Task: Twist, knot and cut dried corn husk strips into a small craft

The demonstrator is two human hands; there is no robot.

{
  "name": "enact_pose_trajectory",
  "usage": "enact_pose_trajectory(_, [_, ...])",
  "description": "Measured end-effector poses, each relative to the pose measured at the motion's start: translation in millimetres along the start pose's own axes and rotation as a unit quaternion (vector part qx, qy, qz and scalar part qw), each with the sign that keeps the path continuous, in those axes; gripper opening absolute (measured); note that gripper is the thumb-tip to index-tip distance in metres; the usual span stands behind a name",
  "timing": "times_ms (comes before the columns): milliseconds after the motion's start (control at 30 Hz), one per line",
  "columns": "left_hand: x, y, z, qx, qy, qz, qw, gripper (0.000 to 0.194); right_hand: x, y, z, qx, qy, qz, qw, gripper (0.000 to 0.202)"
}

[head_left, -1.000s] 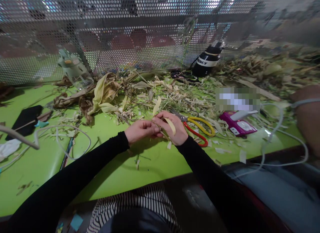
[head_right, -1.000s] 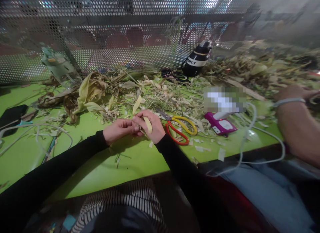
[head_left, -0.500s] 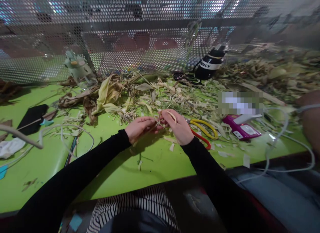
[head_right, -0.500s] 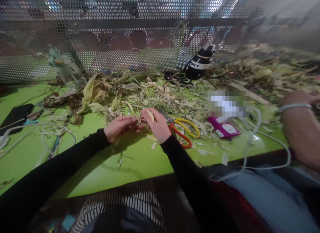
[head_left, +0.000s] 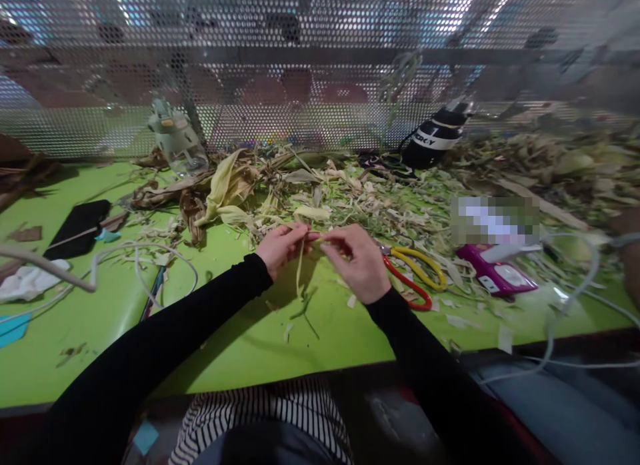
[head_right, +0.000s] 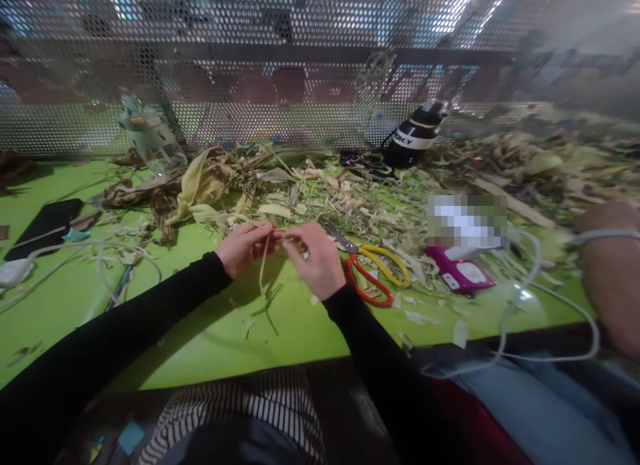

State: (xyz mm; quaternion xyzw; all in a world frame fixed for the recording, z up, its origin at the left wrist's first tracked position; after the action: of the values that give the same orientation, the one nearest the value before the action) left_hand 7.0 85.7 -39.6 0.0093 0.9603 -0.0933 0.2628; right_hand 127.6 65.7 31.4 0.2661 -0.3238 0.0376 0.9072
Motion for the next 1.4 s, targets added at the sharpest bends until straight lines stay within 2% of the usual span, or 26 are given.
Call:
enact_pose_trajectory(100, [-1.0, -0.4, -0.1, -0.004, -0.014, 0.003, 1.000, 0.007, -20.3, -9.6, 22.1, 0.124, -0.121, 0.057, 0.983, 0.018])
enact_pose_trajectory(200, [-9.1, -3.6, 3.2, 0.004, 0.000, 0.051, 0.999, 0.012, -23.5, -12.5, 27.3, 0.155, -0.155, 0.048, 0.975, 0.016])
enact_pose_trajectory(267, [-13.4, -5.3, 3.4, 0.005, 0.026, 0.079, 0.997, 0.016, -14.6, -8.9, 22.9, 0.129, -0.104, 0.015, 0.986, 0.013])
enact_pose_trajectory(367, [-15.5, -5.5, -2.0, -0.014, 0.060, 0.092, 0.994, 0.017, 2.9, -0.4, 2.5, 0.032, 0.020, -0.043, 0.998, 0.011])
enact_pose_trajectory(433, [-18.4, -5.7, -4.9, -0.022, 0.080, 0.109, 0.991, 0.017, 3.8, 3.4, -14.9, -0.047, 0.094, -0.034, 0.994, 0.016])
enact_pose_trajectory(500, [-23.3, -6.6, -5.1, -0.022, 0.113, 0.144, 0.983, 0.018, -2.5, 4.1, -27.8, -0.109, 0.152, -0.001, 0.982, 0.021])
enact_pose_trajectory(600, [-25.9, -6.7, -7.2, -0.044, 0.156, 0.167, 0.973, 0.018, -10.1, 2.0, -36.7, -0.155, 0.188, 0.024, 0.969, 0.025])
enact_pose_trajectory(800, [-21.5, -5.8, -9.5, -0.068, 0.189, 0.131, 0.971, 0.014, -13.8, 0.5, -40.3, -0.166, 0.173, 0.022, 0.971, 0.030])
enact_pose_trajectory(933, [-4.8, 0.9, -21.3, -0.089, 0.180, 0.036, 0.979, 0.009, -13.9, -0.9, -32.7, -0.149, 0.080, 0.048, 0.984, 0.029])
enact_pose_trajectory(1000, [6.6, 6.4, -28.1, -0.095, 0.154, -0.006, 0.984, 0.007, -17.7, -3.2, -21.4, -0.111, 0.036, 0.093, 0.989, 0.028])
enact_pose_trajectory(1067, [17.6, 12.1, -32.8, -0.093, 0.124, -0.035, 0.987, 0.007, -33.6, -11.3, -4.2, -0.047, 0.037, 0.213, 0.975, 0.027])
enact_pose_trajectory(1133, [25.2, 16.7, -35.7, -0.092, 0.103, -0.047, 0.989, 0.006, -51.8, -29.6, 18.0, 0.044, 0.058, 0.357, 0.931, 0.030])
enact_pose_trajectory(1167, [27.2, 18.3, -36.3, -0.091, 0.097, -0.047, 0.990, 0.006, -57.7, -39.9, 27.9, 0.089, 0.059, 0.407, 0.907, 0.036])
enact_pose_trajectory(1233, [28.5, 20.0, -35.9, -0.086, 0.093, -0.045, 0.991, 0.006, -65.1, -55.0, 40.0, 0.146, 0.029, 0.445, 0.883, 0.038])
enact_pose_trajectory(1333, [26.3, 20.8, -33.4, -0.079, 0.096, -0.036, 0.992, 0.007, -75.0, -72.6, 49.9, 0.179, -0.010, 0.470, 0.864, 0.016])
enact_pose_trajectory(1400, [24.3, 21.5, -31.4, -0.072, 0.097, -0.028, 0.992, 0.007, -81.1, -83.0, 56.1, 0.199, -0.016, 0.494, 0.846, 0.016])
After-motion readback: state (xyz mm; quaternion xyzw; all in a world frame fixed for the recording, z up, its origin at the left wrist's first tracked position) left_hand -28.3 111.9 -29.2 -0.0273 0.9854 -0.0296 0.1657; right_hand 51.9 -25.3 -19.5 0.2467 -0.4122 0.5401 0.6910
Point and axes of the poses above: each hand's wrist, its own y-axis towards the middle knuckle, its own x-axis out of the back of the hand, z = x × y, the point moved 8 cm from there along y, towards the middle knuckle, and after that the axes turned 8 degrees about -x, right-handed, at the moved point
